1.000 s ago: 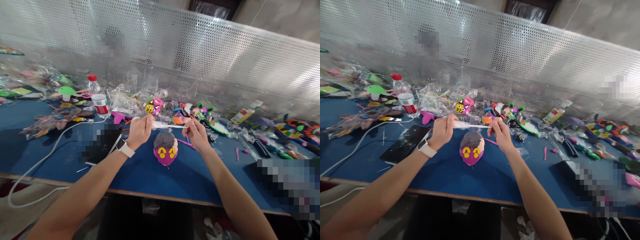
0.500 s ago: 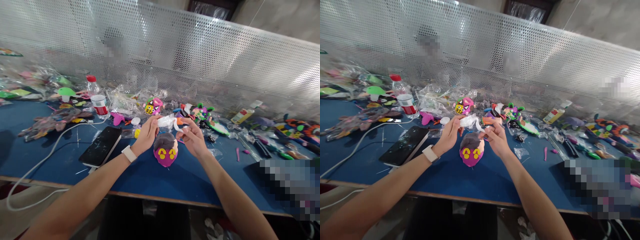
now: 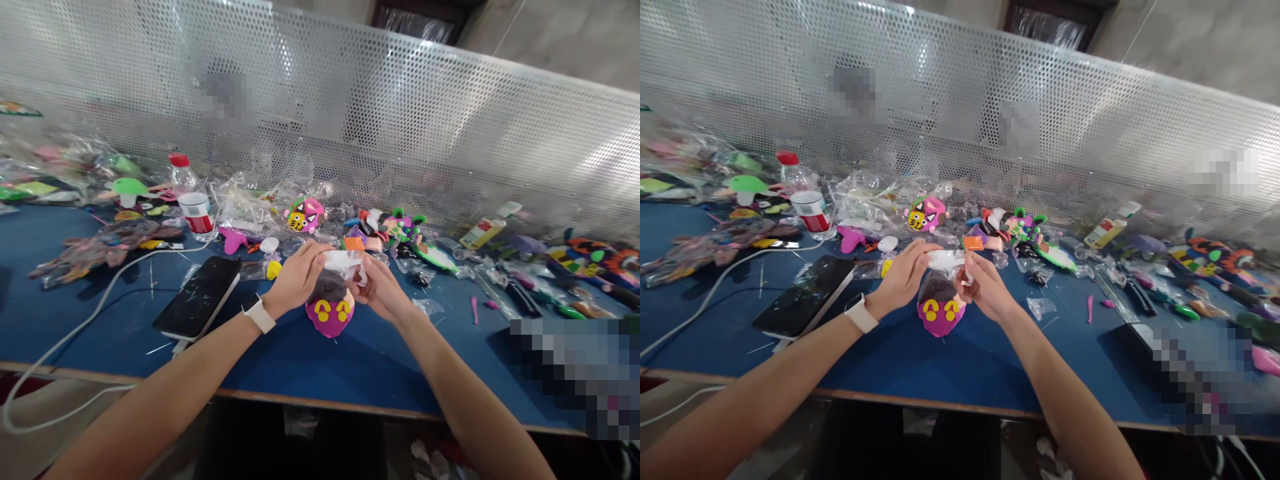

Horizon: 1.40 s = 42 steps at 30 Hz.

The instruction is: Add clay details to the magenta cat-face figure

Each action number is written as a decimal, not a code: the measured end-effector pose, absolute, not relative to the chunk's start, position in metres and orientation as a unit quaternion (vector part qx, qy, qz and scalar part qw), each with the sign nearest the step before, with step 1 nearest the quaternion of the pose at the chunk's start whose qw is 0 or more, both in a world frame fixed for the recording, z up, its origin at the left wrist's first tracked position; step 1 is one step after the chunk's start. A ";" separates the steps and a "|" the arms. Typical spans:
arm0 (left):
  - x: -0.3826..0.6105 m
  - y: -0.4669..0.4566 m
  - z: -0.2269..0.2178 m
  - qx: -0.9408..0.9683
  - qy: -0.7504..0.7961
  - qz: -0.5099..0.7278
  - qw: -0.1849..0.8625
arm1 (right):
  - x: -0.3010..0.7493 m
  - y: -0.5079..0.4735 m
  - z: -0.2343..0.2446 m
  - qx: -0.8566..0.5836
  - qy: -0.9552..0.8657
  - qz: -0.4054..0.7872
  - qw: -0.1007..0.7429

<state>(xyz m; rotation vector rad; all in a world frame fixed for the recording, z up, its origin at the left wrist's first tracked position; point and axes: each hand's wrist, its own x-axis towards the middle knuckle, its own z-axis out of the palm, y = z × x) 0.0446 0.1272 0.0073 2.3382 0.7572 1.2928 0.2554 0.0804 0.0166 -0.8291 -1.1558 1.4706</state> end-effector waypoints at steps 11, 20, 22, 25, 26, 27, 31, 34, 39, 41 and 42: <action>0.053 0.127 0.004 0.742 0.286 0.434 0.424 | 0.252 0.085 0.013 -0.387 -0.543 0.480 0.570; 0.053 0.131 -0.002 0.735 0.304 0.456 0.398 | 0.256 0.082 0.003 -0.461 -0.652 0.270 0.538; 0.052 0.132 -0.002 0.730 0.300 0.456 0.410 | 0.258 0.082 0.005 -0.448 -0.657 0.306 0.523; 0.051 0.132 -0.001 0.739 0.304 0.453 0.395 | 0.260 0.081 0.009 -0.433 -0.682 0.301 0.507; 0.050 0.131 -0.001 0.745 0.309 0.453 0.379 | 0.260 0.081 0.010 -0.431 -0.692 0.285 0.505; 0.051 0.130 0.000 0.752 0.313 0.452 0.364 | 0.260 0.081 0.010 -0.429 -0.701 0.269 0.503; 0.051 0.128 0.000 0.770 0.311 0.439 0.343 | 0.260 0.082 0.007 -0.429 -0.699 0.277 0.501; 0.052 0.129 0.000 0.770 0.314 0.442 0.336 | 0.260 0.082 0.005 -0.435 -0.669 0.310 0.517; 0.052 0.130 0.000 0.773 0.298 0.452 0.332 | 0.260 0.085 0.007 -0.438 -0.687 0.287 0.504; 0.052 0.130 0.000 0.775 0.287 0.450 0.338 | 0.260 0.085 0.007 -0.429 -0.695 0.274 0.507; 0.052 0.130 0.000 0.774 0.288 0.452 0.336 | 0.260 0.085 0.008 -0.424 -0.701 0.265 0.508</action>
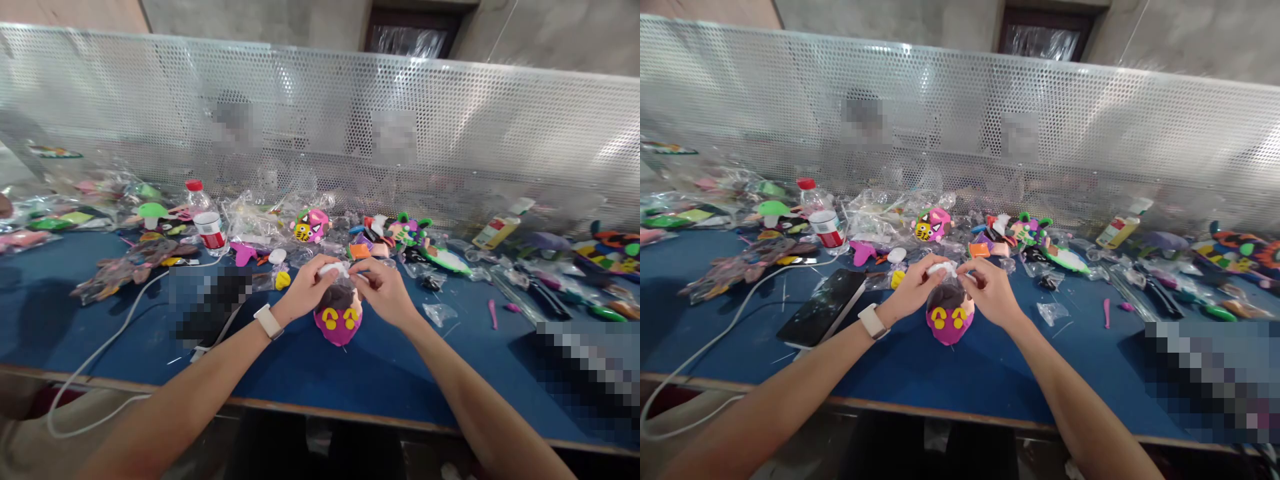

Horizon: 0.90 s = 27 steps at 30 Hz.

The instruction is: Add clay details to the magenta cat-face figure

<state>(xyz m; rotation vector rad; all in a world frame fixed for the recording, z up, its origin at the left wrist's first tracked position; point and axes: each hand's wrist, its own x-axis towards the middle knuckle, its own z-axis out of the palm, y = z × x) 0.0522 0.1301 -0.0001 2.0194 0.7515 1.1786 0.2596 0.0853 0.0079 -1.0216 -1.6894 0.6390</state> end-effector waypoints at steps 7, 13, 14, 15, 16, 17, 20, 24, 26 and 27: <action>0.053 0.130 -0.001 0.773 0.297 0.451 0.332 | 0.257 0.081 0.010 -0.419 -0.726 0.208 0.504; 0.052 0.130 0.002 0.726 0.299 0.446 0.430 | 0.257 0.084 0.009 -0.428 -0.710 0.215 0.517; 0.052 0.130 0.003 0.725 0.302 0.446 0.429 | 0.257 0.084 0.009 -0.429 -0.718 0.196 0.513; 0.053 0.130 0.004 0.726 0.306 0.447 0.425 | 0.258 0.085 0.009 -0.428 -0.727 0.173 0.508; 0.053 0.130 0.004 0.725 0.310 0.447 0.422 | 0.258 0.085 0.009 -0.426 -0.736 0.150 0.504; 0.053 0.130 0.005 0.724 0.312 0.448 0.422 | 0.259 0.085 0.009 -0.423 -0.745 0.127 0.500; 0.053 0.130 0.005 0.724 0.302 0.442 0.435 | 0.261 0.086 0.007 -0.406 -0.768 0.070 0.491; 0.053 0.130 0.004 0.735 0.293 0.425 0.439 | 0.262 0.086 0.004 -0.388 -0.781 0.015 0.489; 0.052 0.130 0.005 0.737 0.288 0.416 0.447 | 0.260 0.085 0.005 -0.394 -0.776 0.002 0.493; 0.052 0.130 0.005 0.739 0.285 0.414 0.449 | 0.260 0.085 0.005 -0.400 -0.771 0.000 0.495</action>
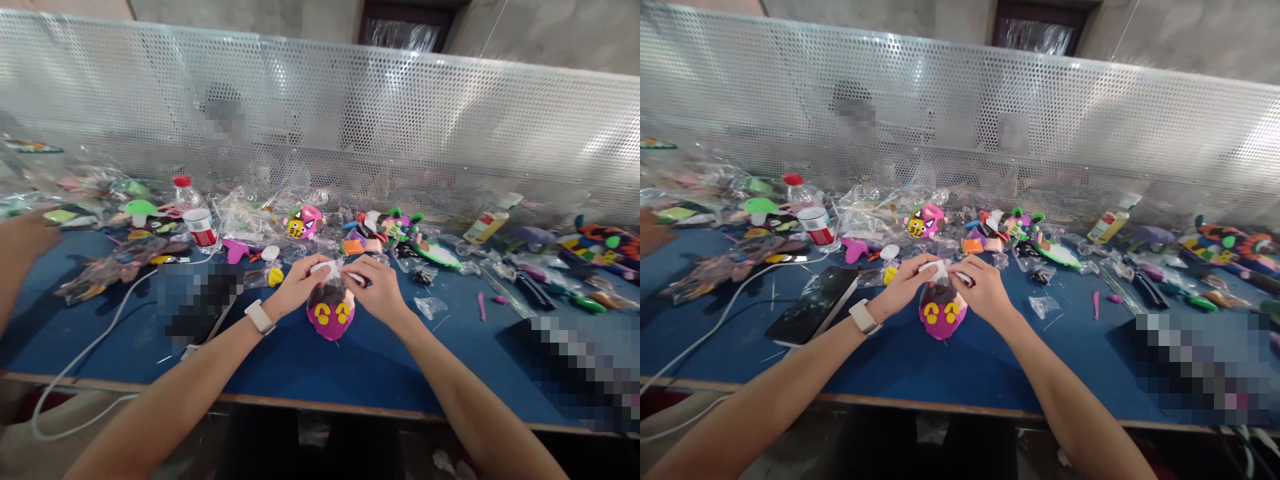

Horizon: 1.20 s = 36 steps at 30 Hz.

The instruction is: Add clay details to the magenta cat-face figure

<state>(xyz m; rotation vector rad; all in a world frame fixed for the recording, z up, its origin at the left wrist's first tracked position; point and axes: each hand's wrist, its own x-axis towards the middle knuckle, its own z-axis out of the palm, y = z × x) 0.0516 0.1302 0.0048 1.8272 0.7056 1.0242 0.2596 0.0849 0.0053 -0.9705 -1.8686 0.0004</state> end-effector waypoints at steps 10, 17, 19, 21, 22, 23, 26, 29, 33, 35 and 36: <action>0.051 0.120 0.011 0.812 0.265 0.376 0.358 | 0.259 0.083 0.005 -0.428 -0.745 0.063 0.508; 0.048 0.125 0.015 0.803 0.295 0.422 0.300 | 0.264 0.084 0.011 -0.407 -0.734 0.074 0.539; 0.044 0.132 0.015 0.768 0.338 0.468 0.279 | 0.270 0.087 0.013 -0.427 -0.685 0.089 0.583; 0.038 0.140 0.017 0.739 0.384 0.500 0.238 | 0.274 0.091 0.014 -0.446 -0.637 0.122 0.617; 0.035 0.143 0.019 0.735 0.400 0.506 0.210 | 0.276 0.093 0.013 -0.452 -0.620 0.140 0.625; 0.033 0.146 0.020 0.738 0.410 0.506 0.178 | 0.277 0.095 0.012 -0.457 -0.606 0.159 0.631; 0.026 0.150 0.024 0.765 0.435 0.470 0.067 | 0.278 0.102 0.008 -0.459 -0.567 0.239 0.641; 0.020 0.150 0.021 0.796 0.485 0.360 -0.037 | 0.276 0.107 0.003 -0.464 -0.542 0.309 0.628; 0.017 0.154 0.005 0.808 0.553 0.186 -0.083 | 0.273 0.109 0.000 -0.481 -0.513 0.322 0.634; 0.017 0.156 0.003 0.804 0.558 0.175 -0.105 | 0.272 0.108 0.000 -0.483 -0.497 0.345 0.633; 0.017 0.156 0.007 0.801 0.555 0.192 -0.118 | 0.272 0.109 0.000 -0.485 -0.493 0.351 0.631</action>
